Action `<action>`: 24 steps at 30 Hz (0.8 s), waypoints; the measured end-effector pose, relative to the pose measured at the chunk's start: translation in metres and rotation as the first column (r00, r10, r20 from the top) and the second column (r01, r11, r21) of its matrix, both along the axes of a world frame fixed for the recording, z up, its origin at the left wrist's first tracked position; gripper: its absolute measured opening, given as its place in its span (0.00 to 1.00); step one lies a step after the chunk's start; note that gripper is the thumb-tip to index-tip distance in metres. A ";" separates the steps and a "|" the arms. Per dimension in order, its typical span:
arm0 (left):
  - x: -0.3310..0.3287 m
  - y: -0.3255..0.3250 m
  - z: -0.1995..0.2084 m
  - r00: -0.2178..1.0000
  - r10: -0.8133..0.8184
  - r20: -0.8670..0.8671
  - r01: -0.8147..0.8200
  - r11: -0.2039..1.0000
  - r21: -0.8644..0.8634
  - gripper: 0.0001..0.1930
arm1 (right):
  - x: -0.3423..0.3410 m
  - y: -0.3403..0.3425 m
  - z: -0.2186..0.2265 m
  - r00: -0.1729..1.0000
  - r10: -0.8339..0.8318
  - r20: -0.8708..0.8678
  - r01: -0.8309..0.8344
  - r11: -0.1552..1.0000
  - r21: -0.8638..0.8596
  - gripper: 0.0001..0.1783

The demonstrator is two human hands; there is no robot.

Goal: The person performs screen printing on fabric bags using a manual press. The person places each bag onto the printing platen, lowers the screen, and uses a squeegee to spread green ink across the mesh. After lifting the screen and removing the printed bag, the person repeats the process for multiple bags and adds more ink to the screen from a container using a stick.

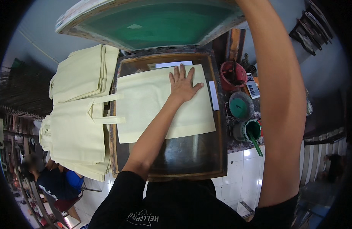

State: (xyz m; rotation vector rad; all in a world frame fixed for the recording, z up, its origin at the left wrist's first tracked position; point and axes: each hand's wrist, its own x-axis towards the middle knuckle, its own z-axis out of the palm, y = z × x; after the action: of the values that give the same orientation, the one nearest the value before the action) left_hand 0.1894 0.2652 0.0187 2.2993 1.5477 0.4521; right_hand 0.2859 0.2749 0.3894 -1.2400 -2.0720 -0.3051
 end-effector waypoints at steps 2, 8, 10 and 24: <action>0.021 0.004 -0.002 0.991 0.012 -0.132 -0.026 0.994 -0.104 0.48 | 0.000 -0.001 -0.001 1.000 -0.013 -0.006 0.013 1.000 -0.010 0.25; 0.028 0.003 -0.005 0.981 -0.056 -0.186 0.029 0.989 -0.144 0.51 | 0.006 0.005 -0.005 0.999 -0.003 0.043 -0.001 0.996 0.084 0.22; 0.032 0.004 -0.001 0.983 -0.051 -0.179 0.018 0.983 -0.183 0.52 | 0.008 0.011 -0.005 0.998 0.010 0.055 -0.016 0.996 0.093 0.21; 0.043 0.006 0.020 0.973 0.045 -0.227 -0.120 0.936 -0.329 0.54 | -0.011 -0.017 0.000 0.995 -0.083 -0.050 0.078 0.992 -0.103 0.19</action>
State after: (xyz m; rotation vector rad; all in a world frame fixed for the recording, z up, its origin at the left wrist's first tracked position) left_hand 0.2324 0.2714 0.0387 2.0705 1.6760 -0.0531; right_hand 0.2753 0.2583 0.3892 -1.3798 -2.0159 -0.2029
